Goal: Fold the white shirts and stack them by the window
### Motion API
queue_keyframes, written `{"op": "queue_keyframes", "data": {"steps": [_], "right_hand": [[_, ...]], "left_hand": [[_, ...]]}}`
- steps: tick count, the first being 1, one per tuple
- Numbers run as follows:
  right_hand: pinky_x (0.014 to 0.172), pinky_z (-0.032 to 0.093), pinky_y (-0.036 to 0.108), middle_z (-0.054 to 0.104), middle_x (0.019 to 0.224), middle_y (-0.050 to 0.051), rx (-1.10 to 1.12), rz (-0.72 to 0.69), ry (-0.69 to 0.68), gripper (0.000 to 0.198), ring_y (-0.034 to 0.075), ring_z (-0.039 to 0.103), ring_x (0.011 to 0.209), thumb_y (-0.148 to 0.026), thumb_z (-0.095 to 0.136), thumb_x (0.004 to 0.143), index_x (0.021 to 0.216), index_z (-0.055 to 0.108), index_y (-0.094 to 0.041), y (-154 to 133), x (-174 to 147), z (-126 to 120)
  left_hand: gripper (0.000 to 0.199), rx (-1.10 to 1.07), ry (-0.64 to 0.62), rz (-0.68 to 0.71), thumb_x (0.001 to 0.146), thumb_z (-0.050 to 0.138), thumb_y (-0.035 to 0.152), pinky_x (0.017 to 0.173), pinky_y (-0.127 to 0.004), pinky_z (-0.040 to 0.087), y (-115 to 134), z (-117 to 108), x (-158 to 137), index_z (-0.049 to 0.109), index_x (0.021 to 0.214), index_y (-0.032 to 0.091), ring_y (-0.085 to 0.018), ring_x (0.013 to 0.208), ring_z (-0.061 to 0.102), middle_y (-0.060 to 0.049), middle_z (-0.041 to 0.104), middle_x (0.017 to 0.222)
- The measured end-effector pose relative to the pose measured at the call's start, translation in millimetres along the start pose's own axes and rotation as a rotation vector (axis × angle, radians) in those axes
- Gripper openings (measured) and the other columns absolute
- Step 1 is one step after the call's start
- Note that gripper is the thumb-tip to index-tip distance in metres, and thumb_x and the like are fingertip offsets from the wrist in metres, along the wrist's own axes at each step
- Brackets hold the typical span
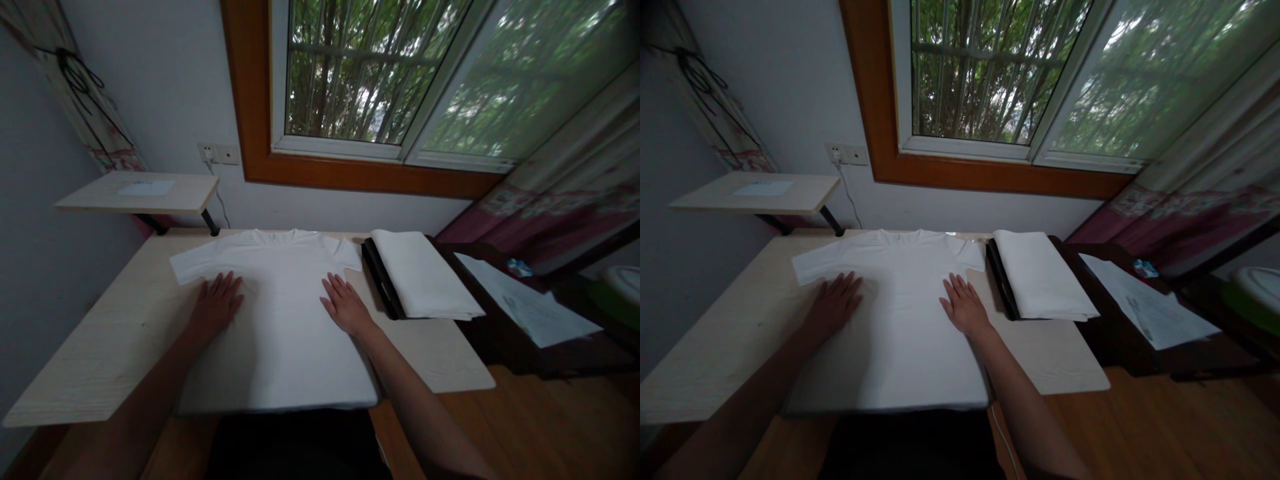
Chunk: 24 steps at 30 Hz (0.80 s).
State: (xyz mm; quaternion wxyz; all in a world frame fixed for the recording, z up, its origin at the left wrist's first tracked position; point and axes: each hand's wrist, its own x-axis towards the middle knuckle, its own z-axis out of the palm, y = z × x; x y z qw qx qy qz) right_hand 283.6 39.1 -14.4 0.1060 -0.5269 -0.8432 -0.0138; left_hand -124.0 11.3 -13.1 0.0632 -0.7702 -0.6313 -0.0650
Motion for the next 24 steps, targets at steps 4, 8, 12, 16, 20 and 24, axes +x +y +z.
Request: {"op": "queue_keyframes", "data": {"steps": [4,8,12,16,20,24], "right_hand": [[0.125,0.023,0.058,0.027,0.168,0.01,-0.022,0.039,0.009,0.057,0.029,0.028,0.155,-0.049,0.035,0.108,0.159,0.038,-0.024,5,1,-1],[0.124,0.023,0.06,0.026,0.168,0.01,-0.019,0.064,0.004,0.058,0.03,0.028,0.155,-0.05,0.034,0.107,0.16,0.036,-0.025,12,1,-1],[0.125,0.022,0.06,0.025,0.169,0.01,-0.015,0.072,-0.01,0.059,0.029,0.026,0.156,-0.051,0.034,0.107,0.16,0.036,-0.025,18,4,1],[0.125,0.022,0.058,0.026,0.169,0.011,-0.016,0.07,-0.022,0.06,0.029,0.026,0.156,-0.052,0.032,0.107,0.16,0.036,-0.024,22,11,3],[0.126,0.019,0.057,0.024,0.169,0.01,-0.032,0.082,-0.055,0.061,0.028,0.023,0.157,-0.053,0.029,0.108,0.161,0.034,-0.024,23,23,3],[0.127,0.017,0.056,0.019,0.17,0.01,-0.053,0.082,-0.1,0.063,0.027,0.02,0.158,-0.052,0.027,0.108,0.162,0.032,-0.02,22,38,3]], "left_hand": [[0.058,-0.009,-0.005,-0.002,0.105,0.026,0.046,0.125,-0.06,0.017,3,-1,16,0.044,0.155,0.022,-0.032,0.155,0.028,-0.01,0.033,0.167],[0.058,-0.017,-0.001,0.007,0.105,0.027,0.047,0.125,-0.061,0.014,8,-2,27,0.043,0.156,0.024,-0.032,0.155,0.027,-0.01,0.034,0.167],[0.058,-0.024,-0.01,0.015,0.105,0.028,0.047,0.125,-0.061,0.015,8,0,36,0.043,0.156,0.024,-0.031,0.155,0.027,-0.009,0.034,0.167],[0.058,-0.019,-0.024,0.01,0.105,0.028,0.048,0.124,-0.062,0.015,5,3,45,0.043,0.156,0.024,-0.032,0.156,0.027,-0.009,0.032,0.168],[0.06,-0.005,-0.041,-0.002,0.106,0.025,0.05,0.124,-0.064,0.014,-1,6,53,0.04,0.157,0.023,-0.031,0.156,0.026,-0.009,0.031,0.168],[0.06,0.002,-0.052,-0.029,0.106,0.023,0.049,0.123,-0.064,0.016,-10,8,61,0.038,0.158,0.024,-0.031,0.156,0.025,-0.009,0.03,0.169]]}}
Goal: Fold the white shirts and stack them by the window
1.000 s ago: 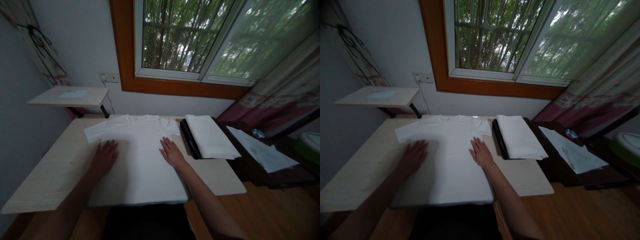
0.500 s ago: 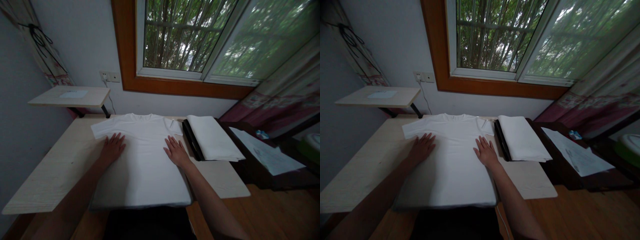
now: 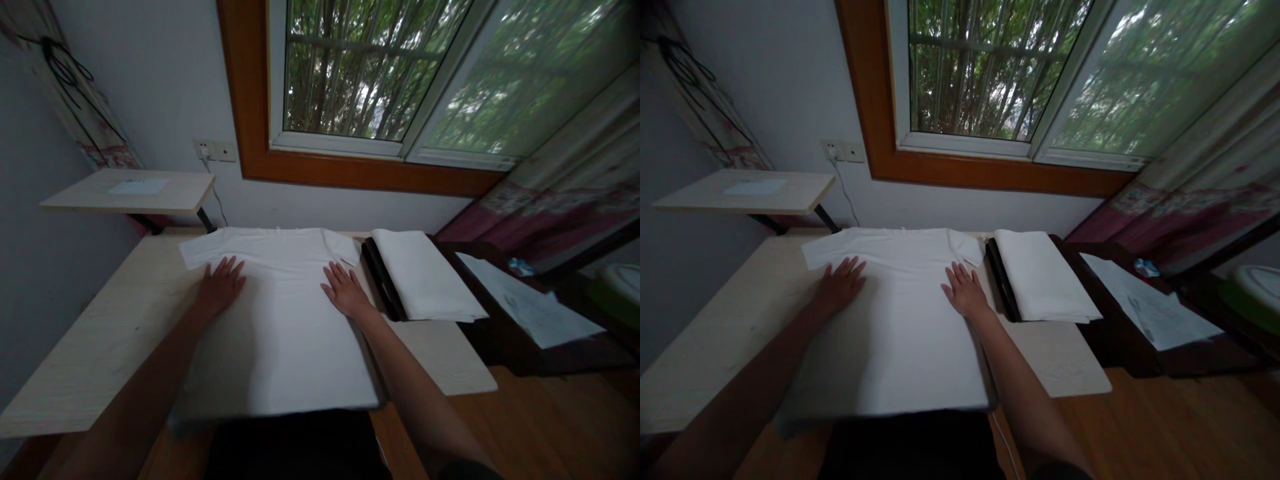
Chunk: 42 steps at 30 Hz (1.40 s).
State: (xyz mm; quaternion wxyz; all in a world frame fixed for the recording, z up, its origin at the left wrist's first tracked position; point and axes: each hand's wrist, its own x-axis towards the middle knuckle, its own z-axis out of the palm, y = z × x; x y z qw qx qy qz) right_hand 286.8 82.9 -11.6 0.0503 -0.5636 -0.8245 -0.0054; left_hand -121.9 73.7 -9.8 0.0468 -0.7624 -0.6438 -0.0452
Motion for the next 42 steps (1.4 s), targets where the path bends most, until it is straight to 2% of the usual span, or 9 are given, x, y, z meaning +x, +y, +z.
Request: {"op": "queue_keyframes", "data": {"steps": [9,14,18,23,28,32,38,40,42], "right_hand": [[0.126,0.017,0.057,0.019,0.17,0.009,0.016,0.01,-0.034,0.063,0.028,0.02,0.158,-0.052,0.028,0.108,0.162,0.031,-0.02,1,35,-2],[0.126,0.019,0.056,0.021,0.17,0.01,0.014,0.012,-0.006,0.062,0.027,0.021,0.158,-0.051,0.029,0.108,0.161,0.034,-0.02,1,37,-1],[0.125,0.02,0.057,0.024,0.169,0.009,0.001,0.018,0.041,0.059,0.027,0.023,0.157,-0.05,0.03,0.108,0.16,0.035,-0.022,4,21,2],[0.125,0.021,0.056,0.026,0.169,0.009,-0.015,0.043,0.048,0.059,0.028,0.025,0.157,-0.049,0.03,0.108,0.159,0.037,-0.02,16,-15,2],[0.124,0.025,0.054,0.036,0.164,0.011,-0.019,0.074,0.084,0.054,0.029,0.031,0.154,-0.038,0.034,0.107,0.156,0.043,-0.016,13,-40,-10],[0.124,0.028,0.052,0.039,0.163,0.014,0.04,0.075,0.14,0.054,0.028,0.034,0.153,-0.031,0.033,0.106,0.157,0.041,-0.013,-26,-35,-21],[0.124,0.029,0.049,0.031,0.166,0.015,0.185,-0.084,0.135,0.058,0.028,0.031,0.154,-0.041,0.037,0.107,0.157,0.039,-0.011,-119,-17,-12],[0.125,0.028,0.049,0.032,0.166,0.015,0.199,-0.114,0.136,0.059,0.028,0.03,0.154,-0.044,0.038,0.107,0.156,0.041,-0.011,-134,-18,-4],[0.126,0.026,0.049,0.034,0.165,0.015,0.197,-0.118,0.146,0.058,0.028,0.031,0.154,-0.044,0.038,0.107,0.155,0.043,-0.011,-133,-24,1]], "left_hand": [[0.06,0.017,-0.005,0.002,0.105,0.024,0.047,0.124,-0.061,0.015,-17,4,28,0.037,0.159,0.024,-0.031,0.157,0.023,-0.01,0.029,0.169],[0.059,0.018,0.018,0.0,0.106,0.024,0.046,0.124,-0.06,0.014,-21,7,29,0.037,0.159,0.024,-0.03,0.156,0.025,-0.01,0.031,0.168],[0.06,0.01,0.033,-0.021,0.105,0.025,0.048,0.123,-0.061,0.018,-22,6,7,0.038,0.158,0.023,-0.031,0.156,0.026,-0.012,0.029,0.168],[0.06,0.038,0.057,-0.025,0.106,0.023,0.046,0.124,-0.063,0.016,-29,2,-42,0.038,0.158,0.021,-0.029,0.156,0.025,-0.011,0.028,0.169],[0.058,0.069,0.059,-0.043,0.104,0.027,0.043,0.124,-0.065,0.013,-34,-8,-79,0.044,0.155,0.02,-0.032,0.154,0.029,-0.012,0.035,0.166],[0.056,0.058,0.068,0.002,0.104,0.029,0.04,0.124,-0.065,0.015,-9,-20,-80,0.049,0.151,0.019,-0.034,0.153,0.032,-0.012,0.04,0.163],[0.054,-0.034,0.09,0.114,0.105,0.03,0.038,0.126,-0.059,0.018,71,-19,-68,0.046,0.154,0.021,-0.029,0.155,0.03,-0.009,0.037,0.165],[0.054,-0.055,0.087,0.109,0.105,0.031,0.04,0.127,-0.057,0.018,86,-14,-70,0.044,0.155,0.022,-0.029,0.155,0.03,-0.009,0.035,0.166],[0.055,-0.07,0.077,0.097,0.105,0.033,0.041,0.126,-0.056,0.019,88,-9,-75,0.042,0.156,0.022,-0.029,0.155,0.029,-0.01,0.032,0.167]]}}
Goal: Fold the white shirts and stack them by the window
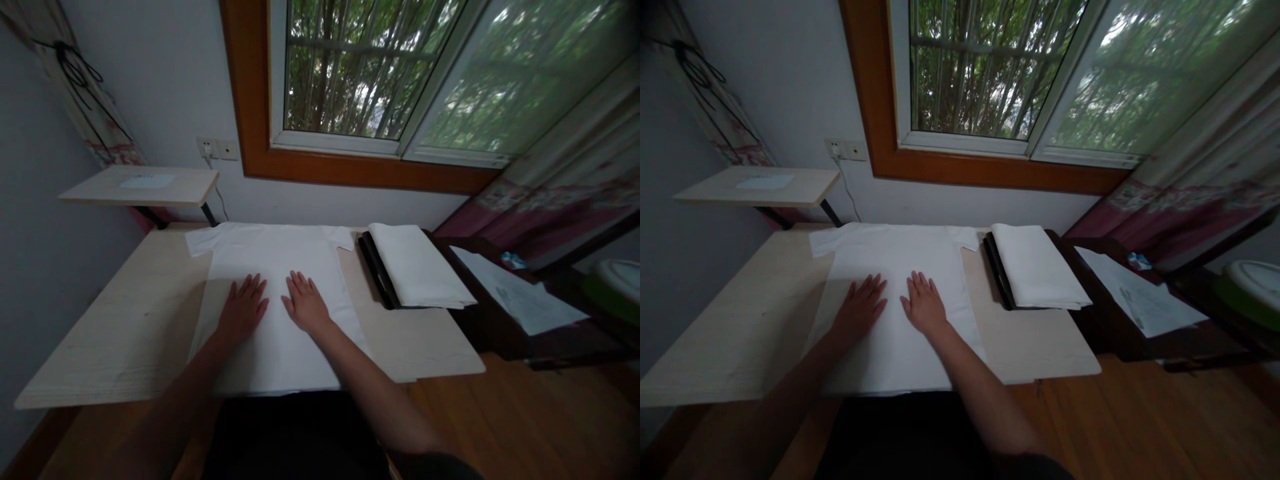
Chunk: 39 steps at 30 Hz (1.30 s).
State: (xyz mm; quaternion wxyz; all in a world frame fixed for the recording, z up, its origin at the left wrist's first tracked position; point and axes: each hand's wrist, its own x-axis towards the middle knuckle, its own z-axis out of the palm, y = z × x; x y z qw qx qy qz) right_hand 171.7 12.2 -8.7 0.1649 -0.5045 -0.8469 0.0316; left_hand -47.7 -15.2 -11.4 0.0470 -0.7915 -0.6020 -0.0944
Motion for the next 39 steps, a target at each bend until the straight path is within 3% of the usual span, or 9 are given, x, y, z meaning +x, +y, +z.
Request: {"op": "queue_keyframes", "data": {"steps": [9,13,18,24,27,30,34,39], "right_hand": [[0.125,0.026,0.054,0.039,0.163,0.013,-0.109,0.2,0.018,0.055,0.028,0.033,0.153,-0.039,0.034,0.106,0.156,0.044,-0.016,94,-56,-35],[0.124,0.027,0.054,0.042,0.162,0.011,-0.157,0.229,0.031,0.053,0.029,0.035,0.152,-0.035,0.033,0.106,0.154,0.045,-0.016,118,-73,-46],[0.125,0.026,0.051,0.038,0.164,0.012,-0.15,0.177,0.043,0.054,0.028,0.033,0.153,-0.032,0.033,0.106,0.157,0.041,-0.015,95,-67,-48],[0.126,0.027,0.05,0.034,0.166,0.01,-0.027,-0.039,0.01,0.055,0.027,0.031,0.154,-0.039,0.037,0.108,0.158,0.039,-0.017,30,-38,-31],[0.125,0.028,0.052,0.035,0.165,0.012,0.005,-0.082,-0.012,0.056,0.028,0.032,0.154,-0.043,0.041,0.107,0.157,0.042,-0.017,18,-31,-20],[0.126,0.027,0.052,0.037,0.164,0.013,-0.008,-0.059,-0.02,0.055,0.028,0.032,0.154,-0.043,0.04,0.107,0.155,0.044,-0.016,26,-35,-17],[0.126,0.028,0.05,0.037,0.164,0.012,-0.057,0.012,-0.025,0.054,0.026,0.032,0.154,-0.041,0.038,0.107,0.155,0.045,-0.016,55,-50,-26],[0.126,0.029,0.049,0.038,0.163,0.011,-0.108,0.102,-0.013,0.054,0.026,0.034,0.153,-0.041,0.036,0.107,0.154,0.046,-0.015,91,-74,-41]], "left_hand": [[0.058,0.05,-0.019,-0.122,0.104,0.03,0.041,0.125,-0.063,0.017,-61,-10,-49,0.04,0.158,0.021,-0.031,0.155,0.029,-0.011,0.032,0.167],[0.057,0.086,-0.009,-0.183,0.105,0.028,0.04,0.123,-0.067,0.015,-76,-13,-68,0.04,0.157,0.021,-0.032,0.154,0.031,-0.011,0.034,0.166],[0.056,0.102,0.016,-0.141,0.104,0.03,0.039,0.126,-0.066,0.008,-65,-18,-66,0.044,0.154,0.018,-0.032,0.156,0.026,-0.012,0.035,0.165],[0.053,0.032,-0.014,0.0,0.105,0.032,0.038,0.127,-0.063,0.012,-14,-18,-32,0.044,0.155,0.026,-0.03,0.156,0.025,-0.006,0.035,0.166],[0.054,0.002,-0.023,0.006,0.105,0.032,0.038,0.127,-0.061,0.016,2,-13,-22,0.043,0.156,0.026,-0.029,0.156,0.027,-0.007,0.034,0.166],[0.056,-0.009,-0.038,-0.008,0.105,0.032,0.04,0.126,-0.059,0.019,-1,-10,-24,0.042,0.157,0.023,-0.029,0.156,0.027,-0.009,0.033,0.167],[0.057,0.001,-0.038,-0.042,0.105,0.03,0.042,0.127,-0.057,0.019,-26,-9,-40,0.04,0.158,0.022,-0.028,0.156,0.027,-0.009,0.031,0.167],[0.059,0.057,-0.007,-0.197,0.105,0.027,0.041,0.124,-0.064,0.018,-57,-12,-65,0.039,0.157,0.018,-0.032,0.155,0.029,-0.012,0.033,0.166]]}}
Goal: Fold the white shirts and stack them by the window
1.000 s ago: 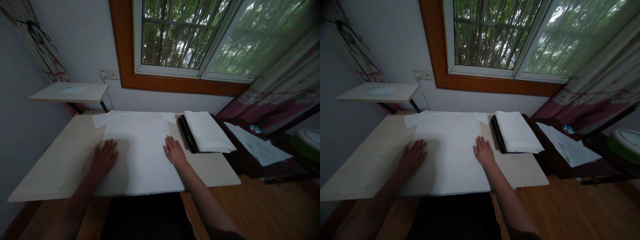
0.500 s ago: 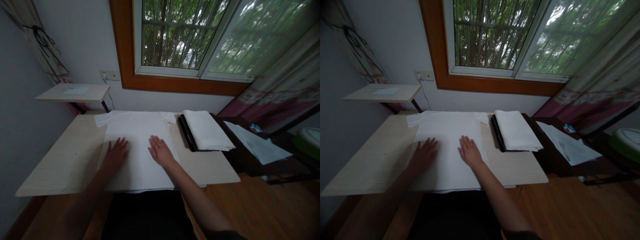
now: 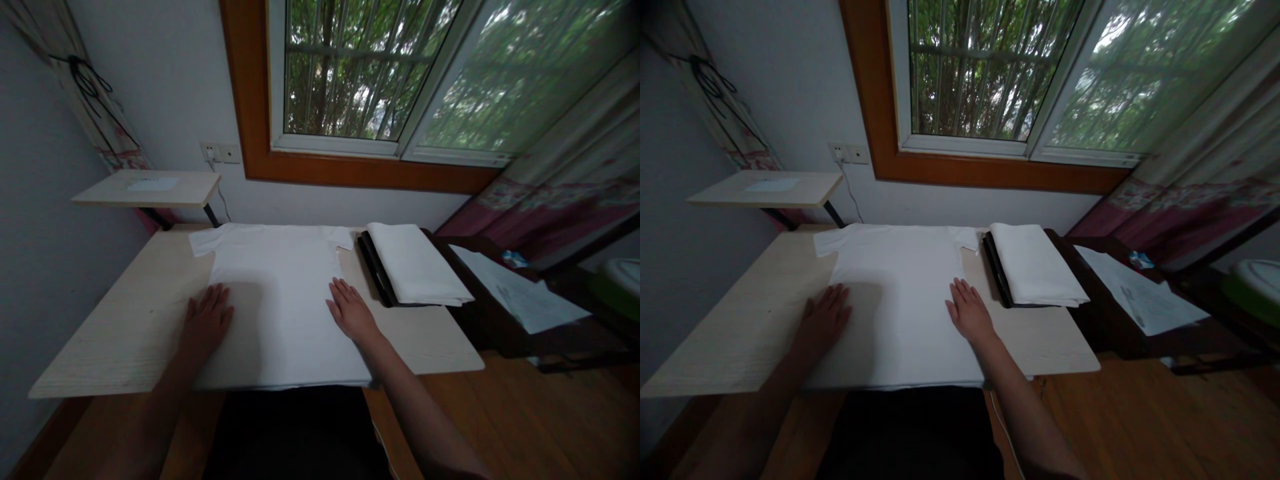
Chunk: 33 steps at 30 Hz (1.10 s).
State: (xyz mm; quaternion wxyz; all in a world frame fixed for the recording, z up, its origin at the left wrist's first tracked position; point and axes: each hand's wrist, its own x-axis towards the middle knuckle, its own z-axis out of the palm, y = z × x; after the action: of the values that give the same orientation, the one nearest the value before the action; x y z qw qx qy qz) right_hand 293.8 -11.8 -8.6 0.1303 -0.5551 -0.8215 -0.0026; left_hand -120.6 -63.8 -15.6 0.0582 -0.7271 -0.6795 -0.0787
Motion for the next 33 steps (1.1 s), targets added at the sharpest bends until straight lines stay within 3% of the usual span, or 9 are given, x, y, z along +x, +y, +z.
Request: {"op": "queue_keyframes", "data": {"steps": [5,9,15,20,25,33], "right_hand": [[0.124,0.031,0.051,0.04,0.163,0.01,-0.021,0.041,0.01,0.053,0.027,0.036,0.152,-0.038,0.034,0.107,0.152,0.049,-0.016,17,-11,-5],[0.123,0.033,0.049,0.05,0.157,0.007,-0.017,0.048,0.058,0.047,0.028,0.039,0.149,-0.037,0.037,0.106,0.143,0.06,-0.018,14,-4,-9],[0.116,0.039,0.044,0.065,0.141,0.006,0.01,-0.011,0.071,0.04,0.026,0.051,0.134,-0.036,0.039,0.106,0.128,0.071,-0.023,-4,27,-18],[0.103,0.047,0.041,0.068,0.132,0.008,-0.007,-0.017,0.017,0.039,0.027,0.058,0.118,-0.036,0.039,0.107,0.127,0.07,-0.024,-16,41,-23],[0.103,0.048,0.041,0.066,0.133,0.008,0.002,-0.03,0.011,0.039,0.027,0.058,0.118,-0.035,0.04,0.106,0.131,0.068,-0.025,-12,29,-23],[0.108,0.046,0.044,0.061,0.142,0.008,0.021,-0.071,0.037,0.039,0.028,0.053,0.126,-0.031,0.044,0.105,0.139,0.062,-0.025,-7,-8,-20]], "left_hand": [[0.058,0.028,0.001,-0.088,0.105,0.023,0.038,0.117,-0.075,0.02,-25,-6,-6,0.04,0.157,0.017,-0.037,0.153,0.03,-0.013,0.036,0.165],[0.056,0.049,0.04,-0.082,0.104,0.025,0.037,0.119,-0.073,0.018,-35,-8,4,0.045,0.154,0.019,-0.037,0.154,0.029,-0.012,0.037,0.165],[0.051,0.01,0.022,0.062,0.103,0.028,0.031,0.123,-0.062,0.023,-15,-11,40,0.057,0.142,0.017,-0.032,0.149,0.038,-0.012,0.055,0.153],[0.045,-0.013,0.055,0.137,0.103,0.033,0.031,0.115,-0.051,0.037,-2,-10,55,0.066,0.128,0.015,-0.03,0.122,0.058,-0.015,0.068,0.126],[0.04,-0.043,0.084,0.173,0.102,0.037,0.033,0.108,-0.048,0.044,-14,-9,38,0.067,0.122,0.017,-0.029,0.114,0.059,-0.015,0.068,0.12],[0.04,-0.067,0.095,0.26,0.101,0.038,0.031,0.112,-0.052,0.042,-25,-22,-16,0.06,0.135,0.023,-0.03,0.124,0.057,-0.013,0.065,0.134]]}}
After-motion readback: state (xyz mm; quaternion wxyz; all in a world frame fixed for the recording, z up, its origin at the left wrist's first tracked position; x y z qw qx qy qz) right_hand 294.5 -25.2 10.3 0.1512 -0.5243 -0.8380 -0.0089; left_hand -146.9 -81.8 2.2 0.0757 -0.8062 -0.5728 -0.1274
